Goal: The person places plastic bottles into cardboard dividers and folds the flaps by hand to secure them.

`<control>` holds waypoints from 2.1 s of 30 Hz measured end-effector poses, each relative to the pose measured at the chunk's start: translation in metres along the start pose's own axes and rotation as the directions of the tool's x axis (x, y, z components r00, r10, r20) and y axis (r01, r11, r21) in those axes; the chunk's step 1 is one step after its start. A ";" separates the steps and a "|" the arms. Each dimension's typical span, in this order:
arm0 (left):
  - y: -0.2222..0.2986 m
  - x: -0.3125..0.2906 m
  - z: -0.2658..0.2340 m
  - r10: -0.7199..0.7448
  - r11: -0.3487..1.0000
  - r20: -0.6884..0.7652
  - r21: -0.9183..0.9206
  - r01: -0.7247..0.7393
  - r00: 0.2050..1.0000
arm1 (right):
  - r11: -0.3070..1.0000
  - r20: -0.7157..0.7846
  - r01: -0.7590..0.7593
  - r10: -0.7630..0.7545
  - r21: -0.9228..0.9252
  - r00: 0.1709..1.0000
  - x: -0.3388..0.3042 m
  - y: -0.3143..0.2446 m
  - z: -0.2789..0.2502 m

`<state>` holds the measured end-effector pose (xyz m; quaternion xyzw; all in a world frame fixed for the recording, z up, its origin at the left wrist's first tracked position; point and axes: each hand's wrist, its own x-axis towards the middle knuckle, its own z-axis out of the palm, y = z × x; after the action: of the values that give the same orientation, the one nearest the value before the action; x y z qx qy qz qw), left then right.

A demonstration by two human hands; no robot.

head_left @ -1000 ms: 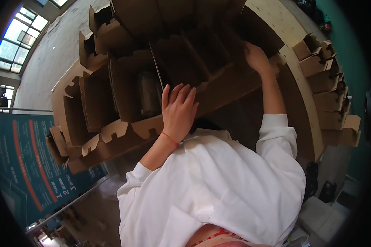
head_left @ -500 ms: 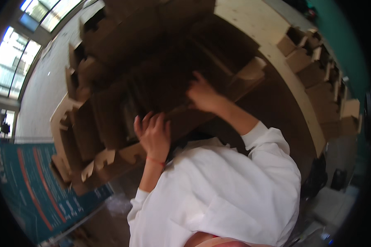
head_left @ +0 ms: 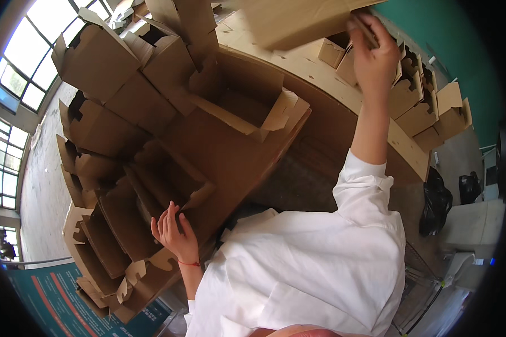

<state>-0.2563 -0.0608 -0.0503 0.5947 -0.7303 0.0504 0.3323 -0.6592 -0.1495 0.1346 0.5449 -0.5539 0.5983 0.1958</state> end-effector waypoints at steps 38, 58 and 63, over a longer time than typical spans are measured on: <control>-0.052 -0.024 0.011 -0.412 0.911 0.135 0.092 0.403 0.901 | 0.947 0.984 -0.306 0.142 -0.102 0.111 -0.263 -0.089 0.169; -0.051 -0.030 0.013 -0.382 0.923 0.169 0.023 0.384 0.909 | 0.445 -0.184 -0.893 0.874 -0.066 0.449 -0.150 0.207 -0.082; -0.055 -0.029 0.013 -0.376 0.924 0.198 0.010 0.382 0.905 | 0.346 -0.285 -0.853 0.927 0.390 0.245 -0.195 0.292 -0.073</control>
<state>-0.2104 -0.0582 -0.0937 0.7222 -0.6309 -0.0847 0.2706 -0.8712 -0.1040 -0.1513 -0.0127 -0.6509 0.7529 -0.0961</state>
